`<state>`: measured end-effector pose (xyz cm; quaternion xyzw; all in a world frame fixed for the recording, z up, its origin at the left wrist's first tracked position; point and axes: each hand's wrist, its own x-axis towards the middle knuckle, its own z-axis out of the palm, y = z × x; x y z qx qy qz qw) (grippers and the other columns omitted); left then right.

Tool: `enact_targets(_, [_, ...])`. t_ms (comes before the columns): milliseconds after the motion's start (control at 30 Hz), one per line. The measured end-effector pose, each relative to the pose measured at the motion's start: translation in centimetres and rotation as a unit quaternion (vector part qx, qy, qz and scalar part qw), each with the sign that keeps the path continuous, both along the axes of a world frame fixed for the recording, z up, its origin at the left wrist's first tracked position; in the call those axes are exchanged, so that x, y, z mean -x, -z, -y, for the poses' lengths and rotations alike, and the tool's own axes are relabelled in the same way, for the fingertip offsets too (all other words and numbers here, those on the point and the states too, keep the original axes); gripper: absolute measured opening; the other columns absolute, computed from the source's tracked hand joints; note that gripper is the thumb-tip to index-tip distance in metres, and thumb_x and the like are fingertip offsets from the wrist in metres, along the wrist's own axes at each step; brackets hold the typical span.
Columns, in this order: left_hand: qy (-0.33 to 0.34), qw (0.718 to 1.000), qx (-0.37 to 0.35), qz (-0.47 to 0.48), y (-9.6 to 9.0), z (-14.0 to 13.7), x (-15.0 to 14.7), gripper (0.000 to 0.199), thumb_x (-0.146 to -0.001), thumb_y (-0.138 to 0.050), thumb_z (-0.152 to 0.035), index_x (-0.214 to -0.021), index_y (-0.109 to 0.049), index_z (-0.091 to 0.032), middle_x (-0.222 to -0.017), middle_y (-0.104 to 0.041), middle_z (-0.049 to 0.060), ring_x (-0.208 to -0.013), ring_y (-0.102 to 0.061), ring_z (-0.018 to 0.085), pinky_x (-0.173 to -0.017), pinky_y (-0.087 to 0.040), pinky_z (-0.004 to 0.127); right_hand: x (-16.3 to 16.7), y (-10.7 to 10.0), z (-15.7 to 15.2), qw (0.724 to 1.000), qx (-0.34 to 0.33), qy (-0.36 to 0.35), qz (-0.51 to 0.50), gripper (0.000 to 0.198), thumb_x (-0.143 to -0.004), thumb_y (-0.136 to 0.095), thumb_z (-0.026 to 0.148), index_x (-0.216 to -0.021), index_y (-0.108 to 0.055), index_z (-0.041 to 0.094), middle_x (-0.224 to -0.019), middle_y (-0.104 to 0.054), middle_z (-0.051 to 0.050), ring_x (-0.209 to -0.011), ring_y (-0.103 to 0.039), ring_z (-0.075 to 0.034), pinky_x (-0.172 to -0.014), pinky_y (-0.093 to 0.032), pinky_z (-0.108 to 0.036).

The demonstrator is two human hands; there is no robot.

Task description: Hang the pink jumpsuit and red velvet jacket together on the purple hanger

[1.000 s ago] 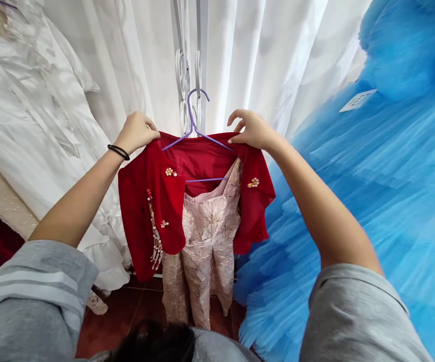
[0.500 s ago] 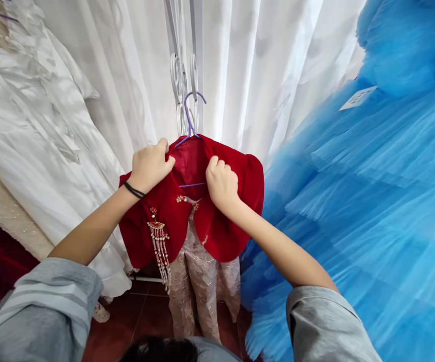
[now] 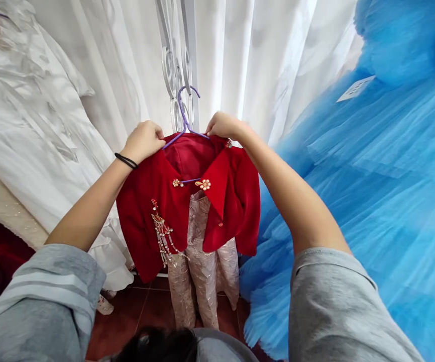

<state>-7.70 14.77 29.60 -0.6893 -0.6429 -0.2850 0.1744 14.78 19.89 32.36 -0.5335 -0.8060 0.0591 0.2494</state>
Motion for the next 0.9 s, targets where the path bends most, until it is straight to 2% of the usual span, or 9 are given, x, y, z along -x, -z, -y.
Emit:
enact_targets(100, [0.014, 0.985, 0.17, 0.008, -1.3, -0.9, 0.2, 0.007, -0.066, -0.066, -0.012, -0.069, -0.071, -0.017, -0.07, -0.067, 0.006, -0.074, -0.064, 0.022, -0.07, -0.05, 0.032, 0.3, -0.2, -1.6, 0.984, 0.156, 0.021, 0.084, 0.023, -0.079, -0.057, -0.001, -0.09, -0.075, 0.009, -0.069, -0.065, -0.003, -0.061, -0.057, -0.011, -0.067, -0.048, -0.028])
enact_targets(167, [-0.003, 0.968, 0.249, 0.002, -2.3, -1.6, 0.2, 0.004, -0.063, -0.071, -0.015, -0.066, -0.071, -0.018, -0.065, -0.066, 0.004, -0.072, -0.065, 0.021, -0.068, -0.05, 0.03, 0.5, -0.5, -2.6, 0.972, 0.21, 0.017, 0.108, 0.019, -0.08, -0.06, 0.001, -0.09, -0.075, 0.009, -0.074, -0.067, -0.004, -0.066, -0.061, -0.011, -0.071, -0.051, -0.028])
enact_targets(267, [-0.032, 0.975, 0.215, -0.043, -3.1, -2.3, 0.0, 0.011, -0.06, -0.074, -0.019, -0.071, -0.074, -0.019, -0.065, -0.066, 0.003, -0.076, -0.066, 0.022, -0.07, -0.05, 0.03, 0.8, -1.3, -3.4, 0.979, 0.181, 0.002, 0.099, 0.019, -0.083, -0.062, 0.006, -0.097, -0.074, 0.009, -0.082, -0.069, -0.005, -0.079, -0.065, -0.014, -0.077, -0.054, -0.027])
enact_targets(367, [-0.012, 0.987, 0.158, -0.028, -3.0, -2.3, 0.2, 0.015, -0.062, -0.072, -0.019, -0.076, -0.076, -0.018, -0.066, -0.066, 0.004, -0.074, -0.065, 0.021, -0.067, -0.049, 0.03, 1.0, -1.7, -3.5, 0.987, 0.143, -0.015, 0.069, 0.022, -0.086, -0.06, 0.01, -0.105, -0.072, 0.01, -0.086, -0.07, -0.005, -0.087, -0.066, -0.016, -0.081, -0.055, -0.027])
enact_targets(567, [0.035, 0.974, 0.201, 0.094, -2.0, -1.9, 1.1, 0.006, -0.062, -0.072, -0.016, -0.058, -0.067, -0.017, -0.057, -0.062, 0.004, -0.068, -0.062, 0.02, -0.062, -0.05, 0.033, 0.7, -0.5, -4.4, 0.987, 0.129, -0.065, 0.07, 0.029, -0.075, -0.078, 0.034, -0.096, -0.075, 0.015, -0.077, -0.066, -0.003, -0.077, -0.062, -0.015, -0.075, -0.054, -0.029])
enact_targets(633, [0.045, 0.981, 0.17, 0.087, -1.7, -1.4, 1.3, 0.009, -0.063, -0.071, -0.015, -0.057, -0.066, -0.018, -0.059, -0.063, 0.005, -0.069, -0.062, 0.022, -0.065, -0.05, 0.036, 0.4, -0.4, -4.8, 0.992, 0.097, -0.059, 0.062, 0.033, -0.07, -0.082, 0.037, -0.092, -0.075, 0.014, -0.072, -0.064, -0.002, -0.072, -0.059, -0.014, -0.071, -0.052, -0.03])
enact_targets(733, [0.027, 0.997, 0.074, 0.027, -1.2, 0.3, 0.8, 0.003, -0.066, -0.071, -0.018, -0.066, -0.068, -0.02, -0.071, -0.067, 0.006, -0.082, -0.064, 0.026, -0.075, -0.051, 0.04, 0.0, -0.6, -3.9, 0.996, -0.007, -0.034, 0.078, 0.027, -0.07, -0.082, 0.033, -0.085, -0.075, 0.012, -0.067, -0.061, -0.002, -0.071, -0.055, -0.014, -0.069, -0.048, -0.03])
enact_targets(833, [-0.022, 0.999, -0.001, -0.034, 0.2, 2.9, -0.6, 0.011, -0.075, -0.063, -0.021, -0.084, -0.07, -0.021, -0.086, -0.068, 0.009, -0.097, -0.063, 0.031, -0.084, -0.05, 0.044, -0.4, 0.6, -0.4, 0.983, -0.151, 0.015, 0.104, 0.017, -0.077, -0.072, 0.025, -0.086, -0.072, 0.01, -0.075, -0.062, -0.007, -0.074, -0.054, -0.015, -0.067, -0.045, -0.029])
enact_targets(900, [-0.043, 0.998, -0.021, -0.051, 1.9, 4.4, -1.5, 0.024, -0.082, -0.054, -0.017, -0.102, -0.067, -0.018, -0.099, -0.066, 0.013, -0.102, -0.061, 0.032, -0.087, -0.05, 0.046, -0.5, 2.8, 2.9, 0.963, -0.229, 0.086, 0.115, 0.016, -0.085, -0.058, 0.017, -0.094, -0.069, 0.01, -0.087, -0.064, -0.011, -0.077, -0.054, -0.017, -0.065, -0.042, -0.029])
